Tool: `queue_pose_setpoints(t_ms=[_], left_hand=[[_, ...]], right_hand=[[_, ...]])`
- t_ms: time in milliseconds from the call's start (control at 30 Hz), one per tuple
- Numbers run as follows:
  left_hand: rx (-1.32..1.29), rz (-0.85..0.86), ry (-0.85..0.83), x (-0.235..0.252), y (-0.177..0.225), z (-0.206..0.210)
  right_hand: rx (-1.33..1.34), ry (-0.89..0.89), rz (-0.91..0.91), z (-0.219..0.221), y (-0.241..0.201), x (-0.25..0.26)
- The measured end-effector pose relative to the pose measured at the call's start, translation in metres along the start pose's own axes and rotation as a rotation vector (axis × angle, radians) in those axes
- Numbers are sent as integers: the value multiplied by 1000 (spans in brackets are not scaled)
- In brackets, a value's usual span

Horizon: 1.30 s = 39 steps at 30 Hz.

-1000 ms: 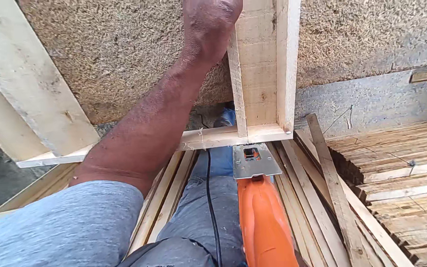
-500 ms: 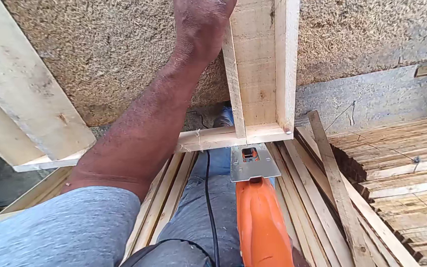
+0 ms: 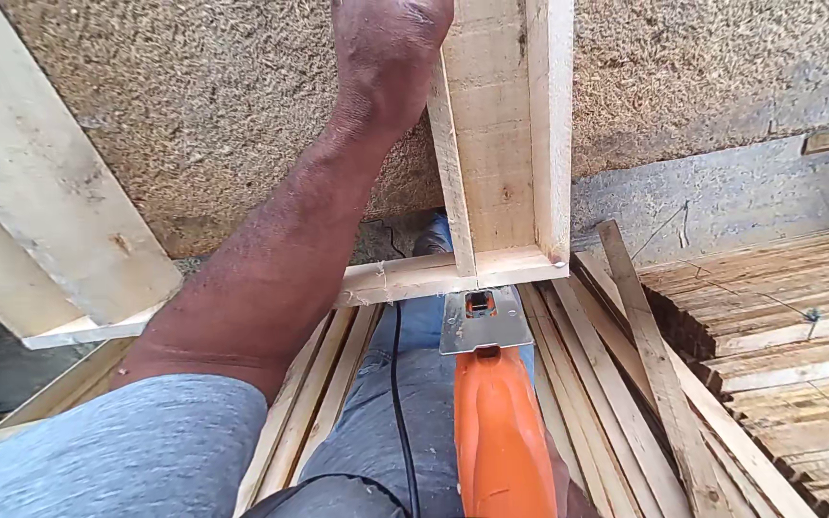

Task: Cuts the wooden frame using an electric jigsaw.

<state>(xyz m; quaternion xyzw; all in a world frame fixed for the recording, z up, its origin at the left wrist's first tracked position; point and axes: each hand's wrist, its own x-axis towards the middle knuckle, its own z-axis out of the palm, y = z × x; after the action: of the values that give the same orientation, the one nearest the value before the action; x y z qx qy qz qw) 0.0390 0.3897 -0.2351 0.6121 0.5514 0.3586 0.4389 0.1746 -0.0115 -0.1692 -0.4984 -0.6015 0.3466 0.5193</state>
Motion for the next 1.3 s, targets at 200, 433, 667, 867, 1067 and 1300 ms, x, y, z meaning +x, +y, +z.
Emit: queue_pose_setpoints(t_ms=[200, 433, 667, 867, 1067, 1300], left_hand=[[5, 1, 8, 0, 0, 0], [-23, -24, 9, 1, 1, 1], [63, 2, -3, 1, -2, -2], [84, -7, 2, 0, -1, -3], [81, -41, 4, -1, 1, -3], [72, 0, 3, -1, 2, -2]], right_hand=[[35, 31, 21, 6, 8, -16], [-55, 31, 45, -2, 0, 53], [-24, -6, 44, -3, 11, 43], [-18, 13, 4, 0, 24, 28], [-14, 0, 13, 1, 30, 23], [-109, 7, -26, -1, 29, 48]])
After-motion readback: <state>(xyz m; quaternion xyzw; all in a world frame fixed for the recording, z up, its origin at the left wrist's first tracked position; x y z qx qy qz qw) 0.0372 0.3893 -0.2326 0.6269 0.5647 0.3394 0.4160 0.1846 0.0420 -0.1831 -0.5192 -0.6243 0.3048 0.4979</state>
